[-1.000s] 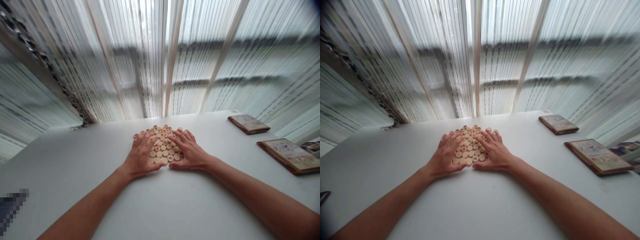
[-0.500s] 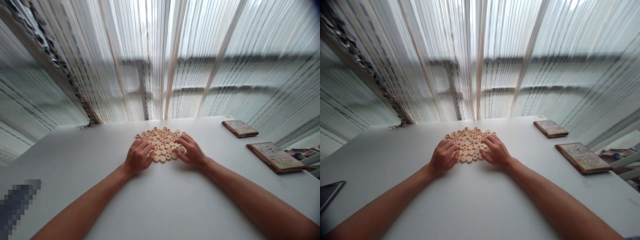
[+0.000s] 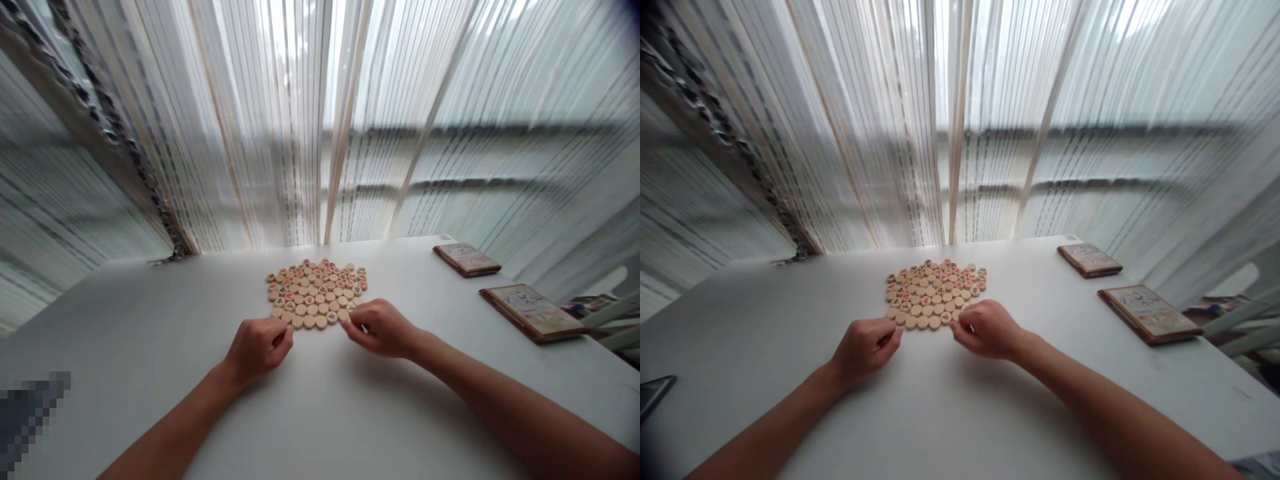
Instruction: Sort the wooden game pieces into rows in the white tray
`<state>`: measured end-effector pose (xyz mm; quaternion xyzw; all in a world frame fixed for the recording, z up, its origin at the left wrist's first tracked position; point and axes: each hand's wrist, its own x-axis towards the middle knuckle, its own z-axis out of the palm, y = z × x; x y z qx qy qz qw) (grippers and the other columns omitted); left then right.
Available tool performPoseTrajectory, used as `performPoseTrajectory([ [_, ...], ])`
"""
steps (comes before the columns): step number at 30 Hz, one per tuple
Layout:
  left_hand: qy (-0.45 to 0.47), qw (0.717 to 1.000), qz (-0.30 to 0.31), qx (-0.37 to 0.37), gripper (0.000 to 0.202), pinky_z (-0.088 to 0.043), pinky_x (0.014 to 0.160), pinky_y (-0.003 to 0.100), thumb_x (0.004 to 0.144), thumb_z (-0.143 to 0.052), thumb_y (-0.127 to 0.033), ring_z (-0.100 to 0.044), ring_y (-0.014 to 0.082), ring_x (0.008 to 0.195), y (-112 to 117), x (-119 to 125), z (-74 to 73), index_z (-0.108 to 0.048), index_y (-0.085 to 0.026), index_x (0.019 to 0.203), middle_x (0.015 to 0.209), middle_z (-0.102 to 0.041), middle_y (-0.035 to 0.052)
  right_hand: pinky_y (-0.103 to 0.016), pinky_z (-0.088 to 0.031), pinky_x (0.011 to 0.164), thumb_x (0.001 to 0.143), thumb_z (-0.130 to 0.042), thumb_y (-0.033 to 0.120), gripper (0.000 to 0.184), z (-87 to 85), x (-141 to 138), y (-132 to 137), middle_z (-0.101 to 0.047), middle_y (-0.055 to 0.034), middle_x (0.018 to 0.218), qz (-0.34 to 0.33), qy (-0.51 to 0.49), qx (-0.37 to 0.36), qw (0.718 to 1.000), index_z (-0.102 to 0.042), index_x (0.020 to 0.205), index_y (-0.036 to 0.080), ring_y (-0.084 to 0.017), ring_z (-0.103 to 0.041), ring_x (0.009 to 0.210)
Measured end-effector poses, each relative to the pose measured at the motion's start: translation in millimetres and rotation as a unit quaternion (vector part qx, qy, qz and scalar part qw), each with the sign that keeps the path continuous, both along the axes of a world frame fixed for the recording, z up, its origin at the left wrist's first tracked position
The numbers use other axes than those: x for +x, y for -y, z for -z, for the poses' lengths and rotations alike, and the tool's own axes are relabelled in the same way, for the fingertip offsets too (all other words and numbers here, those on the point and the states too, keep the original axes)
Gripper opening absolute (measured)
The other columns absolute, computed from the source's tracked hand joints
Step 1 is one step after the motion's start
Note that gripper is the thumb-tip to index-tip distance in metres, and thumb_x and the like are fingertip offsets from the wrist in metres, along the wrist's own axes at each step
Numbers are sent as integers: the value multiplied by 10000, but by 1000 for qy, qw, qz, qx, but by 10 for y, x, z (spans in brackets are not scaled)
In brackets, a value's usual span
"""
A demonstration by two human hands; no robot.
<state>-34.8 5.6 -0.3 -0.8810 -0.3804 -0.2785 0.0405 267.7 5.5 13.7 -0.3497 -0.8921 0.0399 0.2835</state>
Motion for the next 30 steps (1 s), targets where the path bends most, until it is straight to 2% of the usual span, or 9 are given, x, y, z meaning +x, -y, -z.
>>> performPoseTrajectory([
  [3, -16, 997, 68, -15, 410, -298, 532, 321, 996, -504, -196, -454, 121, 456, 45, 51, 6, -418, -217, 595, 516, -513, -32, -280, -270, 500, 924, -594, 268, 388, 83, -172, 252, -530, 37, 505, -40, 38, -7, 998, -488, 556, 206, -101, -371, 457],
  [6, -63, 990, 122, -38, 369, -306, 545, 335, 997, -525, -191, -509, 135, 478, 161, 115, -25, -475, -216, 632, 559, -552, -26, -312, -241, 511, 905, -589, 273, 328, 214, -281, 354, -596, 19, 539, -49, 66, 1, 997, -541, 588, 205, -116, -373, 461],
  [11, -115, 985, 101, -74, 306, -325, 580, 338, 1008, -558, -233, -591, 184, 560, 312, 156, -63, -530, -223, 704, 652, -621, -2, -327, -228, 518, 934, -560, 303, 334, 295, -282, 350, -624, 3, 566, -34, 83, 8, 996, -568, 615, 205, -132, -395, 466],
  [17, -108, 984, 82, -117, 316, -331, 607, 335, 1035, -532, -286, -597, 192, 604, 295, 117, 5, -528, -225, 726, 683, -628, 2, -329, -245, 539, 965, -531, 285, 335, 286, -248, 368, -629, -4, 601, -30, 86, 15, 996, -559, 641, 209, -139, -412, 487],
  [21, -119, 981, 76, -135, 327, -334, 602, 332, 1038, -516, -295, -605, 190, 603, 276, 124, -10, -520, -224, 718, 675, -630, 2, -329, -286, 554, 970, -541, 295, 318, 277, -210, 390, -628, -3, 626, -32, 88, 9, 996, -542, 660, 221, -147, -441, 521],
  [24, -117, 981, 77, -137, 339, -336, 596, 328, 1045, -497, -297, -611, 184, 596, 276, 124, -32, -510, -222, 715, 667, -628, 0, -315, -369, 605, 959, -582, 318, 293, 236, -41, 463, -634, 2, 664, -31, 96, -11, 995, -539, 683, 229, -150, -499, 578],
  [26, -114, 980, 83, -138, 347, -339, 596, 325, 1051, -487, -303, -606, 178, 591, 277, 115, -22, -503, -222, 713, 661, -620, -3, -298, -394, 611, 953, -603, 329, 295, 202, 197, 534, -630, 6, 672, 0, 99, -31, 995, -537, 682, 233, -148, -530, 601],
  [28, -109, 981, 87, -139, 351, -341, 601, 326, 1051, -486, -310, -597, 175, 588, 276, 103, 8, -502, -222, 712, 660, -615, -3, -286, -413, 601, 981, -577, 320, 305, 165, 554, 599, -625, 0, 672, 84, 92, -53, 991, -549, 691, 234, -151, -557, 610],
  [30, -99, 982, 84, -136, 351, -337, 604, 330, 1049, -487, -318, -586, 175, 585, 270, 95, 41, -504, -223, 711, 660, -612, -2, -285, -457, 621, 1022, -543, 339, 278, 124, 1016, 634, -663, -23, 725, 208, 75, -68, 973, -612, 778, 225, -166, -610, 648],
])
